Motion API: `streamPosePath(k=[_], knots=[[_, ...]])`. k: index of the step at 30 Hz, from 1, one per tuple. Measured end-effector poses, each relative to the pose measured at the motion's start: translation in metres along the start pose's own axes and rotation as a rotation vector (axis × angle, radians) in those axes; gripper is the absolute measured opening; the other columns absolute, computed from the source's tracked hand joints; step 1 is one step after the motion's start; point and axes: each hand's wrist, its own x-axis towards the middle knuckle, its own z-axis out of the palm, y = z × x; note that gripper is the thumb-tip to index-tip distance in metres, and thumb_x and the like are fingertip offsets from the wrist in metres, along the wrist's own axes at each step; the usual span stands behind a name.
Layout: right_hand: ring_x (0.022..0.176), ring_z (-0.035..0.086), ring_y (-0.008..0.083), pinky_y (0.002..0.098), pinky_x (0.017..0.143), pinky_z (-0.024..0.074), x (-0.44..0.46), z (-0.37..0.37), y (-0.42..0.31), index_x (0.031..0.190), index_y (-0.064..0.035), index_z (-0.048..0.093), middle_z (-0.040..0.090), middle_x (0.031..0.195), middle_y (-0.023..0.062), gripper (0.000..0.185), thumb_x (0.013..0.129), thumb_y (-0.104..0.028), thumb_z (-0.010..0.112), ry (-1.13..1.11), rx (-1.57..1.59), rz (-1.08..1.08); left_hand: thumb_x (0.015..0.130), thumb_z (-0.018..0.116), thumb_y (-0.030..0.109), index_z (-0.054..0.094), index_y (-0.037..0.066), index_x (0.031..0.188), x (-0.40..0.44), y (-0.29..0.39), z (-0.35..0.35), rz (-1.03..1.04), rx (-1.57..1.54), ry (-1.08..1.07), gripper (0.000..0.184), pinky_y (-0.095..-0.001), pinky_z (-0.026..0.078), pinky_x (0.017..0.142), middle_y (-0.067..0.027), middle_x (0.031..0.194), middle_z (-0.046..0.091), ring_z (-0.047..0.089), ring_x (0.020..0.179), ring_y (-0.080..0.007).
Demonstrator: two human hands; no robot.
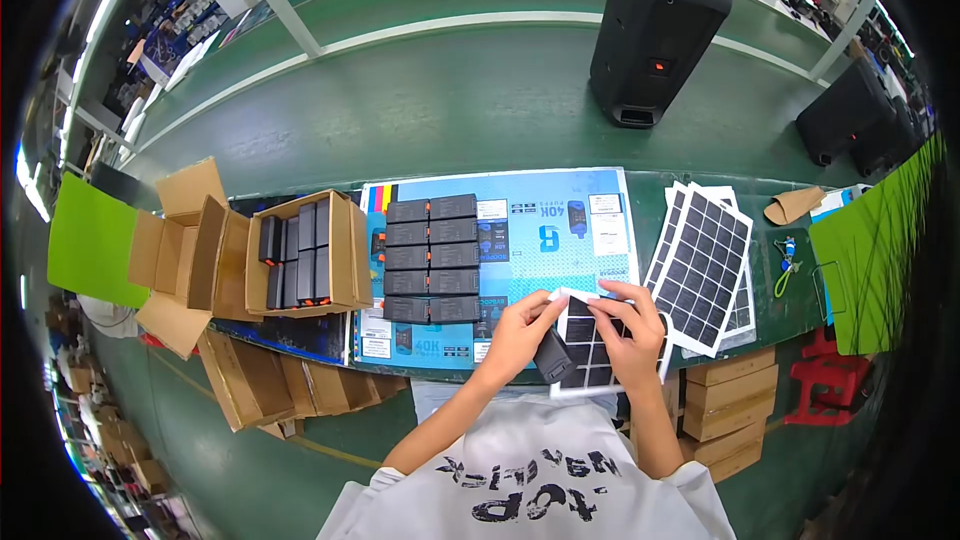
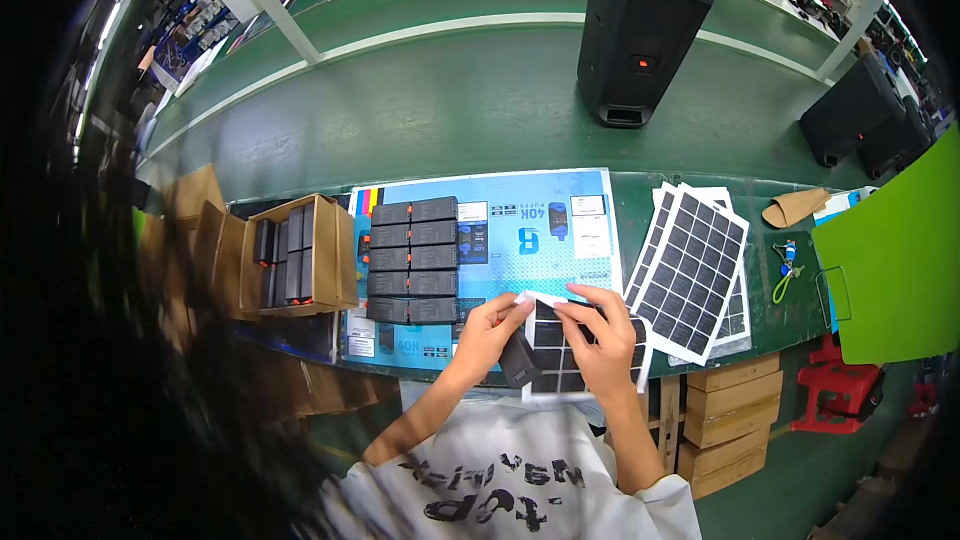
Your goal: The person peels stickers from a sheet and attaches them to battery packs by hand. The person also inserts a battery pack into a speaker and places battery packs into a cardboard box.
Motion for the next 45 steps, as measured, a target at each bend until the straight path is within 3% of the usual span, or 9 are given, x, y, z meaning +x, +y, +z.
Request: streamPosePath(k=[7, 14, 21, 24, 28, 32, 37, 39, 45], knots=[[0.109, 0.064, 0.0223, 0.0334, 0.097, 0.052, -0.011, -0.008, 0.021, 0.098, 0.0011, 0.077, 0.063, 0.123, 0.0141, 0.017, 0.086, 0.012, 0.073, 0.088, 0.523, 0.258, 0.108, 0.065, 0.02, 0.067, 0.0, 0.111, 0.006, 0.011, 0.008, 0.083, -0.027, -0.019, 0.02, -0.0223, 0.047, 0.08, -0.0029, 0.097, 0.074, 0.06, 0.09, -0.0039], [0.114, 0.063, 0.0272, 0.0418, 0.102, 0.0502, -0.009, -0.022, 0.007, 0.106, -0.0003, 0.077, 0.063, 0.121, 0.015, 0.018, 0.088, 0.001, 0.076, 0.03, 0.836, 0.077, 0.107, 0.065, 0.021, 0.064, 0.004, 0.108, 0.018, 0.007, 0.007, 0.074, -0.035, 0.008, 0.017, -0.0237, 0.046, 0.082, -0.0016, 0.094, 0.074, 0.058, 0.089, -0.0039], [0.119, 0.062, 0.0283, 0.0414, 0.108, 0.0467, 0.019, -0.059, 0.023, 0.169, -0.007, 0.023, 0.061, 0.131, 0.0174, 0.086, 0.097, -0.01, 0.071, 0.015, -0.174, 0.284, 0.106, 0.058, 0.007, 0.066, 0.0, 0.12, 0.005, 0.017, -0.006, 0.163, -0.038, -0.126, 0.017, -0.0285, 0.051, 0.097, -0.0075, 0.114, 0.073, 0.067, 0.107, -0.0123], [0.11, 0.066, 0.0208, 0.0349, 0.098, 0.0515, 0.009, -0.063, 0.046, 0.17, -0.007, 0.009, 0.066, 0.126, 0.0173, 0.098, 0.099, -0.017, 0.076, -0.072, 0.278, 0.653, 0.106, 0.058, 0.006, 0.062, 0.001, 0.127, 0.01, 0.012, -0.011, 0.298, 0.047, -0.128, 0.022, -0.029, 0.052, 0.098, -0.0092, 0.119, 0.073, 0.067, 0.106, -0.0129], [0.104, 0.065, 0.0171, 0.0272, 0.094, 0.0503, 0.013, -0.044, 0.05, 0.168, -0.0043, 0.015, 0.068, 0.114, 0.0117, 0.097, 0.093, 0.0, 0.078, 0.059, 0.608, 0.694, 0.108, 0.059, 0.012, 0.049, 0.005, 0.144, 0.022, 0.003, -0.007, 0.085, -0.258, 0.043, 0.038, -0.0272, 0.057, 0.086, -0.0105, 0.123, 0.074, 0.07, 0.097, -0.013], [0.098, 0.059, 0.0163, 0.0284, 0.097, 0.0463, 0.019, -0.062, 0.111, 0.168, -0.0077, 0.017, 0.063, 0.106, 0.0078, 0.099, 0.09, 0.005, 0.078, 0.311, 0.12, 0.475, 0.11, 0.058, 0.025, 0.055, 0.007, 0.136, 0.015, -0.01, -0.019, -0.077, -0.14, 0.127, 0.032, -0.0253, 0.056, 0.061, -0.0089, 0.118, 0.076, 0.068, 0.081, -0.009], [0.119, 0.061, 0.0421, 0.0468, 0.102, 0.0472, 0.019, -0.079, 0.152, 0.167, -0.005, 0.02, 0.06, 0.129, 0.0237, 0.097, 0.092, -0.018, 0.081, 0.269, -0.416, 0.758, 0.111, 0.058, 0.028, 0.062, 0.01, 0.124, 0.01, -0.047, -0.031, -0.064, -0.05, 0.079, 0.023, -0.0241, 0.054, 0.07, -0.0033, 0.109, 0.072, 0.066, 0.09, -0.0088], [0.13, 0.053, 0.0426, 0.0506, 0.105, 0.0441, 0.011, -0.074, 0.157, 0.167, -0.0066, 0.023, 0.051, 0.141, 0.0243, 0.093, 0.094, -0.02, 0.08, 0.329, -0.907, 0.399, 0.109, 0.061, 0.019, 0.062, 0.008, 0.127, 0.006, -0.057, -0.029, -0.045, -0.099, 0.051, 0.021, -0.0259, 0.055, 0.079, -0.0037, 0.111, 0.069, 0.064, 0.096, -0.0104], [0.111, 0.059, 0.0244, 0.0362, 0.091, 0.0525, 0.011, -0.05, 0.088, 0.126, -0.0066, 0.074, 0.052, 0.135, 0.0152, 0.028, 0.099, -0.015, 0.074, 0.307, -0.371, 0.29, 0.104, 0.06, 0.002, 0.056, 0.004, 0.138, 0.004, -0.065, -0.029, 0.076, -0.043, -0.075, 0.033, -0.0333, 0.055, 0.1, -0.0102, 0.138, 0.062, 0.063, 0.12, -0.0184]])
